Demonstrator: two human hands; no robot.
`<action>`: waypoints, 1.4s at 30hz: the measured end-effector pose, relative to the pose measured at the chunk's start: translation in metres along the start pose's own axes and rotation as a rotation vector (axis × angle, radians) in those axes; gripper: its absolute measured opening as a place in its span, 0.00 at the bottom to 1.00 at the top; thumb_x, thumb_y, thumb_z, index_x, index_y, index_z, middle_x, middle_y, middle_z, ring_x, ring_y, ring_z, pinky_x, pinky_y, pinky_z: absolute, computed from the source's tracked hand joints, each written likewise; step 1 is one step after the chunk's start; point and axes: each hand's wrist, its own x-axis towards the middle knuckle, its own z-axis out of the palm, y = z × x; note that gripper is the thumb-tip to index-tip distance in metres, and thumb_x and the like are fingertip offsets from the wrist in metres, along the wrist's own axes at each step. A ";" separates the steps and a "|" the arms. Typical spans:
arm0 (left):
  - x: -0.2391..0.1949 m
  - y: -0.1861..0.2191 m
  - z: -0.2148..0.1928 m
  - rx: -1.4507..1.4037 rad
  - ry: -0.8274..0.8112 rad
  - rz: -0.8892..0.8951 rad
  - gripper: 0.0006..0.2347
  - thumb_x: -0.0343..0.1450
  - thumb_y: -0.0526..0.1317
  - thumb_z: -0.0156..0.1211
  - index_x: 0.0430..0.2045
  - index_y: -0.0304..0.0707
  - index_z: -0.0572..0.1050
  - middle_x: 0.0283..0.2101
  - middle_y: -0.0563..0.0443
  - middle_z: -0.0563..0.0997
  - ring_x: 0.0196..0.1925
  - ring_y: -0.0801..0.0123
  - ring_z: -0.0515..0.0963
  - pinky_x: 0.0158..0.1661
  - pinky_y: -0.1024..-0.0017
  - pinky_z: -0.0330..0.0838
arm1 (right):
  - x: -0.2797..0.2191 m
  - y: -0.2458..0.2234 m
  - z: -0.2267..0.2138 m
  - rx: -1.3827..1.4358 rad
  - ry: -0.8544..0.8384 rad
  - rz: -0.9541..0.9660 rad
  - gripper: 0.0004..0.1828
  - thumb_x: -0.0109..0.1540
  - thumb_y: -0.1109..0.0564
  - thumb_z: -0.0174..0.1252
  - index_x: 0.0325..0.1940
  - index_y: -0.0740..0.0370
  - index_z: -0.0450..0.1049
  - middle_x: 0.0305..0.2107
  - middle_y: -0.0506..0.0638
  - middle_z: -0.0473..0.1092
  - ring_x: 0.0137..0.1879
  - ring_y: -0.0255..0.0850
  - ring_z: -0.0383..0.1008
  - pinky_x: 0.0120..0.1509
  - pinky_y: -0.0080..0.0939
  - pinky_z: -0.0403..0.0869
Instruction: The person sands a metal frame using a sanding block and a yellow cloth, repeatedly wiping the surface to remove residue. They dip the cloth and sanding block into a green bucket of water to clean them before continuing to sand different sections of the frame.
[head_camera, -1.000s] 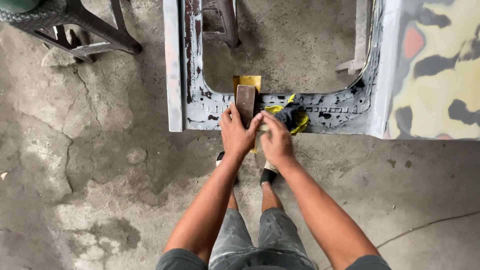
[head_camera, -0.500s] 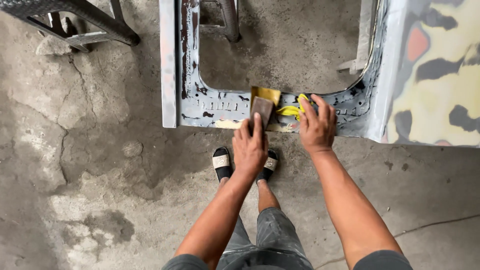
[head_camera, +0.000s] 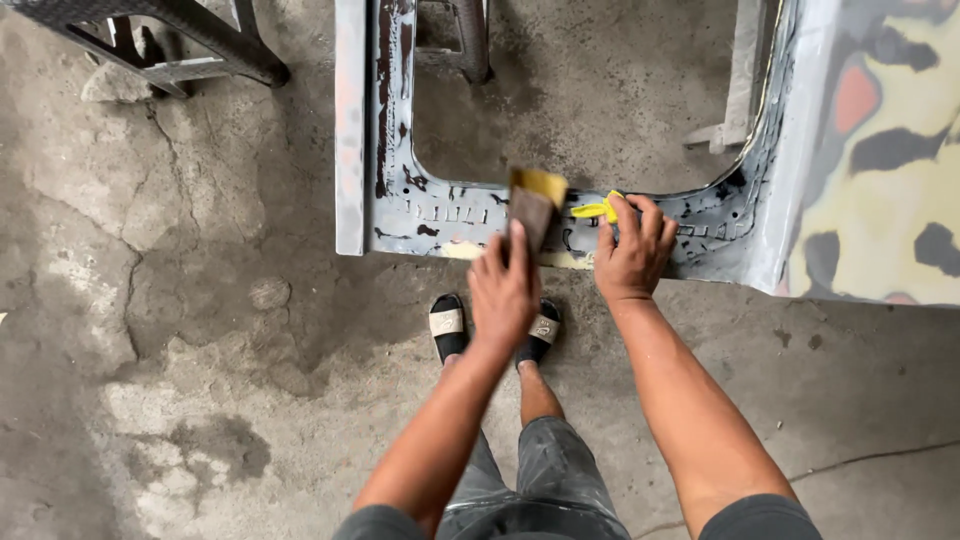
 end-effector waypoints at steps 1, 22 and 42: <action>-0.008 0.001 0.001 -0.001 0.003 0.000 0.30 0.73 0.42 0.57 0.72 0.39 0.55 0.63 0.32 0.65 0.53 0.45 0.69 0.51 0.51 0.68 | -0.001 0.001 -0.001 0.000 0.002 -0.002 0.18 0.66 0.54 0.64 0.60 0.53 0.76 0.56 0.52 0.68 0.58 0.54 0.64 0.65 0.54 0.65; -0.021 -0.030 0.002 -0.025 -0.017 0.170 0.30 0.71 0.38 0.58 0.70 0.41 0.55 0.59 0.34 0.66 0.52 0.48 0.69 0.48 0.55 0.69 | -0.007 0.000 0.004 -0.064 -0.012 -0.027 0.21 0.67 0.54 0.62 0.64 0.52 0.72 0.58 0.53 0.67 0.60 0.57 0.63 0.65 0.57 0.64; 0.036 -0.059 -0.002 0.033 -0.069 -0.025 0.25 0.78 0.44 0.53 0.71 0.41 0.56 0.64 0.35 0.65 0.54 0.51 0.69 0.48 0.57 0.70 | -0.011 0.002 0.005 -0.077 -0.009 -0.034 0.22 0.66 0.55 0.63 0.65 0.51 0.72 0.58 0.53 0.66 0.60 0.57 0.63 0.66 0.57 0.64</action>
